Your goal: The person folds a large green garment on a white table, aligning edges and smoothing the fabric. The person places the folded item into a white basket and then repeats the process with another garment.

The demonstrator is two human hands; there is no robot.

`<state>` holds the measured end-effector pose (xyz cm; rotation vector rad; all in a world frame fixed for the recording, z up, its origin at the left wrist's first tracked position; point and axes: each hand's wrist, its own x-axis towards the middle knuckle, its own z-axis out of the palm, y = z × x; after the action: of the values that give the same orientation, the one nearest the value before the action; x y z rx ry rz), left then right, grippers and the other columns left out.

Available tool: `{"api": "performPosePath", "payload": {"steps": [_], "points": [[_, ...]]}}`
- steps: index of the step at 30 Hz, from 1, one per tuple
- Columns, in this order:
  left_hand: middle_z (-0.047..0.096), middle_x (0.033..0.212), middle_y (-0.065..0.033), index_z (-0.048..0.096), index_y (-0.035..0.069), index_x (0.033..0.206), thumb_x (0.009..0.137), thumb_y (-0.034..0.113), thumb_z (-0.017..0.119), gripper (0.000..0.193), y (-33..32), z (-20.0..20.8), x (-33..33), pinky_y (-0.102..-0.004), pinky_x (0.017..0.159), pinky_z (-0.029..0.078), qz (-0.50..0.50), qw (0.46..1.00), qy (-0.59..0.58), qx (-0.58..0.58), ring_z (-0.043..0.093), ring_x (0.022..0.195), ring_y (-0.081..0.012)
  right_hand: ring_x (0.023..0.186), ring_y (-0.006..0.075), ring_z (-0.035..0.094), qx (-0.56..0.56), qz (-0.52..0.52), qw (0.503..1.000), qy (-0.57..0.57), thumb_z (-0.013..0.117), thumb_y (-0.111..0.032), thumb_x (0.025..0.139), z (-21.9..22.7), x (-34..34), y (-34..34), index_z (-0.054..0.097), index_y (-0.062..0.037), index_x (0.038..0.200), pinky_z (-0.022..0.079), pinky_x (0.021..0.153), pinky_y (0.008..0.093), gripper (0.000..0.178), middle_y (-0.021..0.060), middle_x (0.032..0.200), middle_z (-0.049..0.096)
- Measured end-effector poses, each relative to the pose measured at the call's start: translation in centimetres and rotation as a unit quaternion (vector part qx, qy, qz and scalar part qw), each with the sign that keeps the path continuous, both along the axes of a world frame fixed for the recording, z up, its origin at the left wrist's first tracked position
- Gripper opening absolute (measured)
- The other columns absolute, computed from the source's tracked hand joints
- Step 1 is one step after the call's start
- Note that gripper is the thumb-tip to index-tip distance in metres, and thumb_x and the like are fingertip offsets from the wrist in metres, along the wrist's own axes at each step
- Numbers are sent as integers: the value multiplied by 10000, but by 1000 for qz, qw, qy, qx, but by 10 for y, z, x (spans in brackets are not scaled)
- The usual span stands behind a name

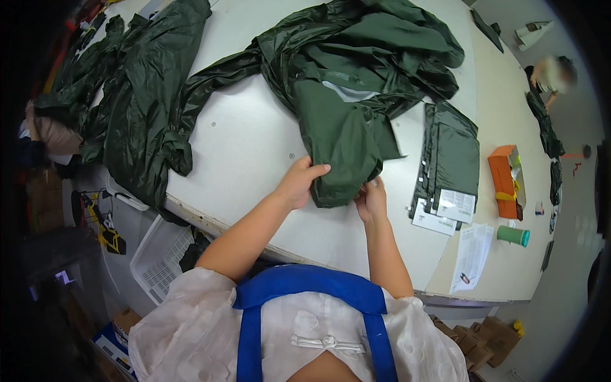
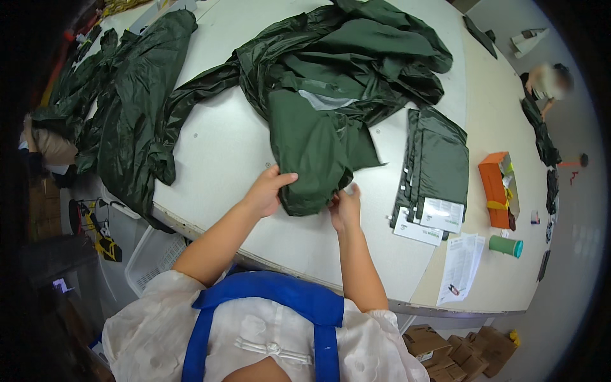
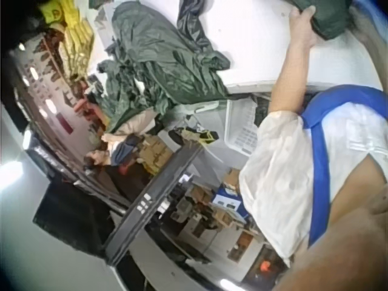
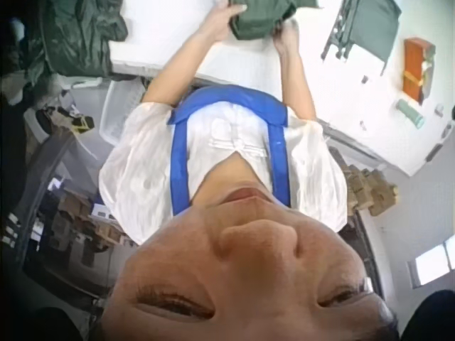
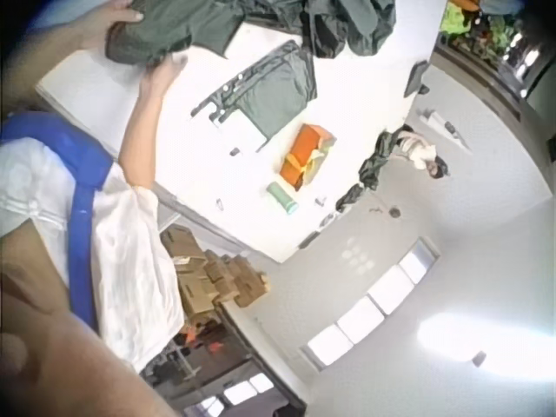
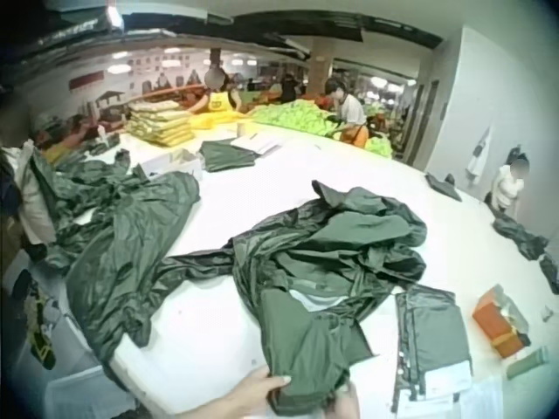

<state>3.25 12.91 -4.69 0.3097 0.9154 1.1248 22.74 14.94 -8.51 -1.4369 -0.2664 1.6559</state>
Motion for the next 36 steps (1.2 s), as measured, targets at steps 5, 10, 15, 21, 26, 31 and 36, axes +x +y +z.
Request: {"api": "performPosePath", "payload": {"steps": [5,10,15,21,26,31,36], "points": [[555,1264,-143,458,-17,1296,817,42,584,499,-80,91,-19,-407,1010,407,63,974,-160,147,529,1173,-258,577,59,433,191,67,979,37,521,-137,914,92,32,-23,547,-96,960,341,525,212,66,-45,686,517],[470,1373,-129,381,52,1391,897,270,589,578,-154,12,15,-415,1012,422,-96,943,-283,-144,496,1223,-267,713,261,606,224,432,684,-543,617,22,774,75,90,-101,496,0,1171,497,681,350,416,98,807,616],[492,1323,-91,423,47,1356,969,253,491,443,-105,-6,62,-310,1024,383,-145,970,-11,198,499,1171,-202,1143,208,488,349,252,857,-283,567,-14,838,86,84,-118,376,-29,1312,404,957,332,511,97,1244,481],[529,1199,-98,464,54,1271,857,288,633,504,-80,48,64,-329,958,413,-48,709,521,472,527,1052,-212,1047,197,520,510,147,764,-368,605,-81,852,117,47,-101,401,-13,1281,416,899,307,481,129,1208,508],[531,1191,-87,483,52,1232,855,281,637,467,-77,68,72,-332,939,423,-123,754,481,431,528,1037,-209,875,116,560,460,174,826,-274,558,-55,911,129,48,-91,581,-25,1108,428,812,232,201,37,980,617],[558,1159,-66,498,56,1209,918,253,558,357,-96,25,78,-318,933,441,-89,928,42,359,534,1045,-174,966,168,565,256,490,814,-175,425,-262,980,111,70,-97,625,11,1089,424,881,287,355,74,1050,635],[573,1181,-67,483,60,1271,946,231,529,370,-108,54,68,-334,904,494,-85,968,100,216,579,1042,-179,1228,267,426,494,191,795,-296,704,-381,770,98,113,-113,370,-10,1361,331,1015,388,774,154,1350,443]]}}
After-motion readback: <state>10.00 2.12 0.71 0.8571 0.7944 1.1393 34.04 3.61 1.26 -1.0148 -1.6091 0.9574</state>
